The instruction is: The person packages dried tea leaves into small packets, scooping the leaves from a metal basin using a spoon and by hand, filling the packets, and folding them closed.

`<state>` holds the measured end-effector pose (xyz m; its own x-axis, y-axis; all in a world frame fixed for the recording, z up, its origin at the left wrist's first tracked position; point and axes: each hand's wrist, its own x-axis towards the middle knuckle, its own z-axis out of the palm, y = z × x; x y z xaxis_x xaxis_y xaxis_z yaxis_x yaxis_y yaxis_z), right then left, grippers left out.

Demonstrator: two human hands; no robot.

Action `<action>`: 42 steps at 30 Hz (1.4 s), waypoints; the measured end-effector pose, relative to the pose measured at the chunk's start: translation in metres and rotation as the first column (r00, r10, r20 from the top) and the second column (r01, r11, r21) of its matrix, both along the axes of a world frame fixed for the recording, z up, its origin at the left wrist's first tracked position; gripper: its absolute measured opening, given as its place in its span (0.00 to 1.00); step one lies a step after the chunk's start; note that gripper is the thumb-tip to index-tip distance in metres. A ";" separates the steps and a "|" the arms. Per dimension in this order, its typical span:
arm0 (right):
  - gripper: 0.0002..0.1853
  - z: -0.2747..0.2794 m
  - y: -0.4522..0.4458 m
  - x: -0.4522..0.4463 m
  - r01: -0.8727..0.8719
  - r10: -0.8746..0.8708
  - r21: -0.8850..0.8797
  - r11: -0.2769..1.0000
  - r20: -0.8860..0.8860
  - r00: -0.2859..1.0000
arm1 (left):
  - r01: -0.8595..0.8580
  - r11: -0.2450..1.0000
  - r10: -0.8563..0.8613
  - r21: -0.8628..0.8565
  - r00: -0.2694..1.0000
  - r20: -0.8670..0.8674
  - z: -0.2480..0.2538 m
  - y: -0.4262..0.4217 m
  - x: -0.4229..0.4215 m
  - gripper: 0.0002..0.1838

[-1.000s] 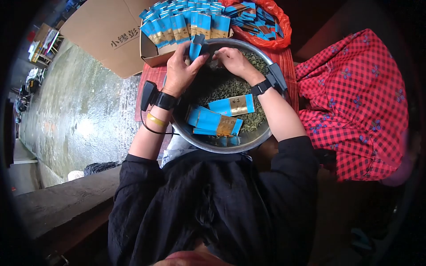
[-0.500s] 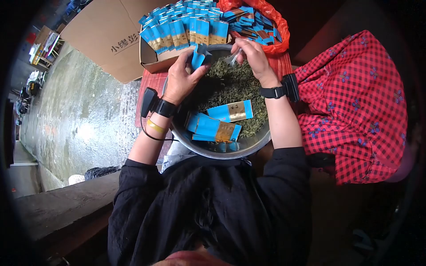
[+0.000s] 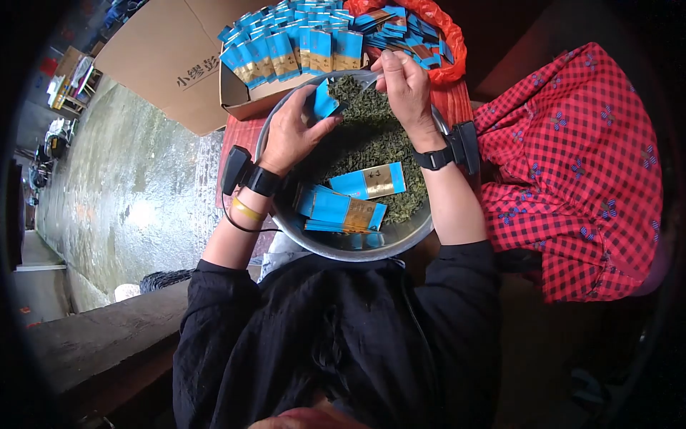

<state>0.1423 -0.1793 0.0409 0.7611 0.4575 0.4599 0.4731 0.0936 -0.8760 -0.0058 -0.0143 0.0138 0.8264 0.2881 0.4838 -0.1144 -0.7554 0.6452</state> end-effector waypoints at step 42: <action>0.18 -0.005 -0.011 0.023 -0.103 0.081 -0.078 0.992 -0.241 0.967 | -0.007 0.997 0.009 -0.078 1.000 0.030 -0.001 0.004 0.000 0.33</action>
<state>0.1650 -0.1900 0.0362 0.7960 0.5615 0.2262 0.2443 0.0439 -0.9687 -0.0061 -0.0107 0.0132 0.8092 0.3325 0.4844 -0.1290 -0.7038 0.6986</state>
